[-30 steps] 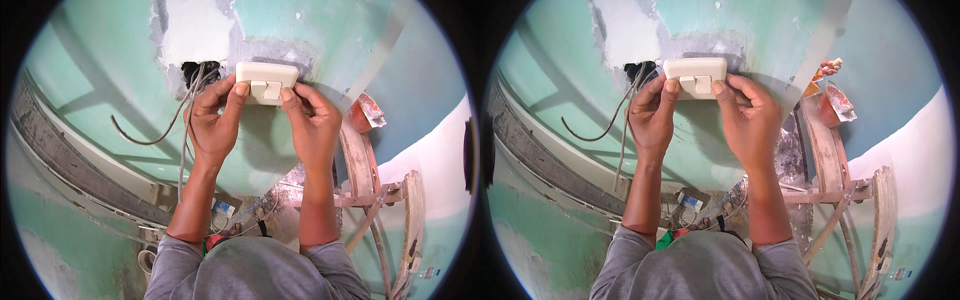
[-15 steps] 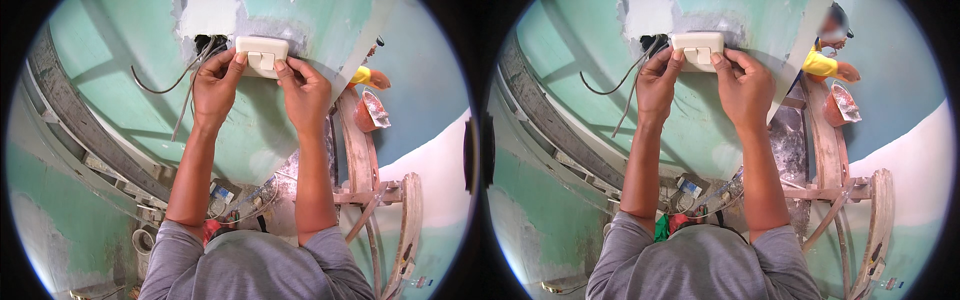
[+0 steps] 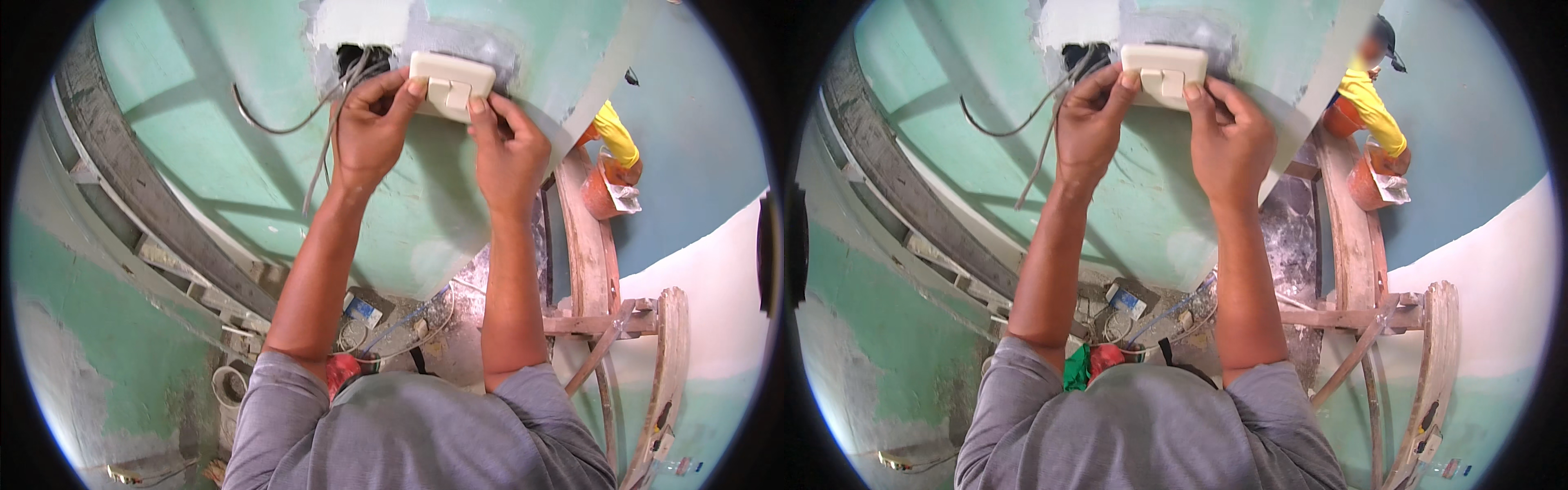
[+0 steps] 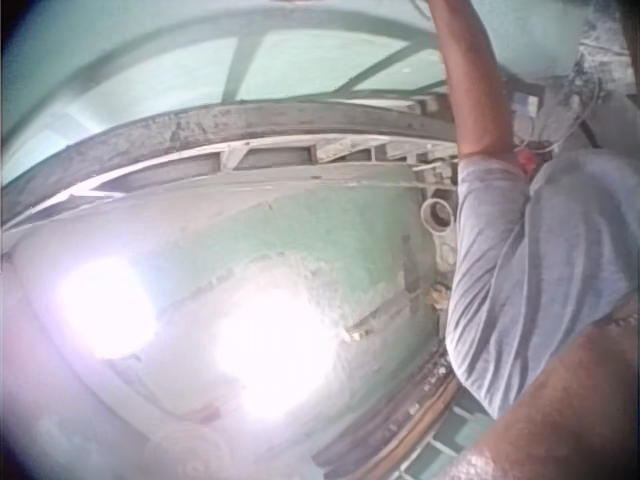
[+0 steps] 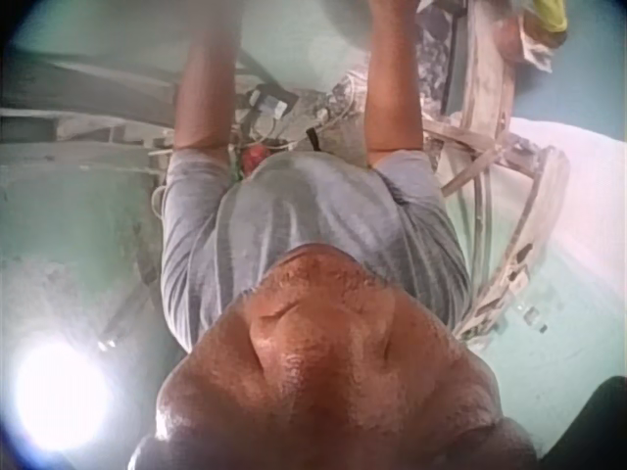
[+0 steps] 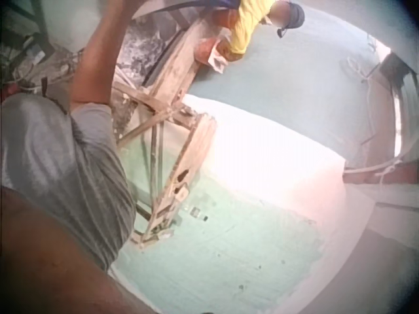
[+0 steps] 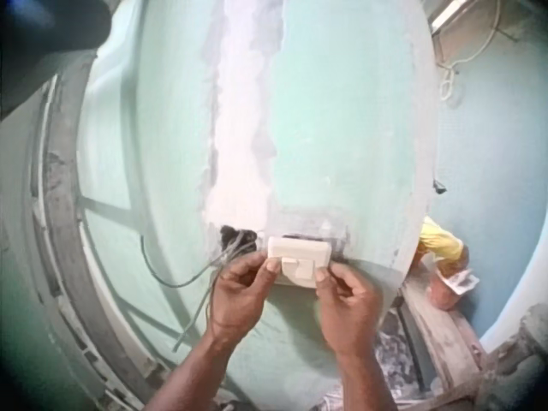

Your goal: The person connects wires to a wall switch using a screwdriver and then mounts the switch into a wall cavity. They strip wire ends, secure them to terminals, and align the switch plate into the wall opening.

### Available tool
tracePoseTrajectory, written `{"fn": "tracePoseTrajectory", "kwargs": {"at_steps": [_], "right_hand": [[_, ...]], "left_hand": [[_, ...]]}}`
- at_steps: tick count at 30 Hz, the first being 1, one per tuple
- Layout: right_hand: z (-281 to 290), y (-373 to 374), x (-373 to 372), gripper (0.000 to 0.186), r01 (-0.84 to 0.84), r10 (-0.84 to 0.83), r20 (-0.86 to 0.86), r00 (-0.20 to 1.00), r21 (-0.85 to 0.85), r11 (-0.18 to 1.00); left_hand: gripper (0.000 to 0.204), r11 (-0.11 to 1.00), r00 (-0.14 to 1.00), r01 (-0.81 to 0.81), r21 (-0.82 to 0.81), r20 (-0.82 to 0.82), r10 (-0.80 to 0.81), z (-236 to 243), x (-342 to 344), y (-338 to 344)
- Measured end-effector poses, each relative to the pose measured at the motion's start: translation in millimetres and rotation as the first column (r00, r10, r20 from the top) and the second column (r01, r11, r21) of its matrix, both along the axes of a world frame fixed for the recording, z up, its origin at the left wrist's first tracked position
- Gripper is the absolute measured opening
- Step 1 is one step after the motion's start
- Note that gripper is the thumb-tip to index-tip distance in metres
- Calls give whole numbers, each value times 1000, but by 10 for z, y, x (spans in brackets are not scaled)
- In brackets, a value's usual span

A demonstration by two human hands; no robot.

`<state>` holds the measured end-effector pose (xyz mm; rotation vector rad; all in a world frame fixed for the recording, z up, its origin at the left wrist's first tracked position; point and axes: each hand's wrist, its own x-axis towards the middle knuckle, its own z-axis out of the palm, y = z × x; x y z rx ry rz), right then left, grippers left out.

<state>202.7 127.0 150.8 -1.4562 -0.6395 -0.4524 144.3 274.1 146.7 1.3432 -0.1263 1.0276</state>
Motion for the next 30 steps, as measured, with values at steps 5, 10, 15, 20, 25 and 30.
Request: {"fn": "tracePoseTrajectory", "kwargs": {"at_steps": [5,10,15,20,25,30], "right_hand": [[79,51,-64,30,37,-37,-25,999,1,999],[40,49,-58,33,32,-28,-69,997,54,998],[45,22,-79,37,32,-27,-124,992,45,998],[61,42,-69,38,26,-20,-115,993,52,998],[49,68,-108,37,70,-65,-103,993,45,997],[11,59,-95,35,75,-72,-78,994,37,996]], "left_hand": [[27,1000,1000,-12,-5,-17,11,2,-1,13],[27,999,997,-45,30,-68,47,75,-9,17],[26,996,996,-48,69,-76,53,113,-79,25],[31,990,983,-50,133,-167,72,197,-163,60],[32,993,992,-22,119,-122,37,188,-141,68],[31,989,989,-38,143,-134,57,185,-151,74]]}}
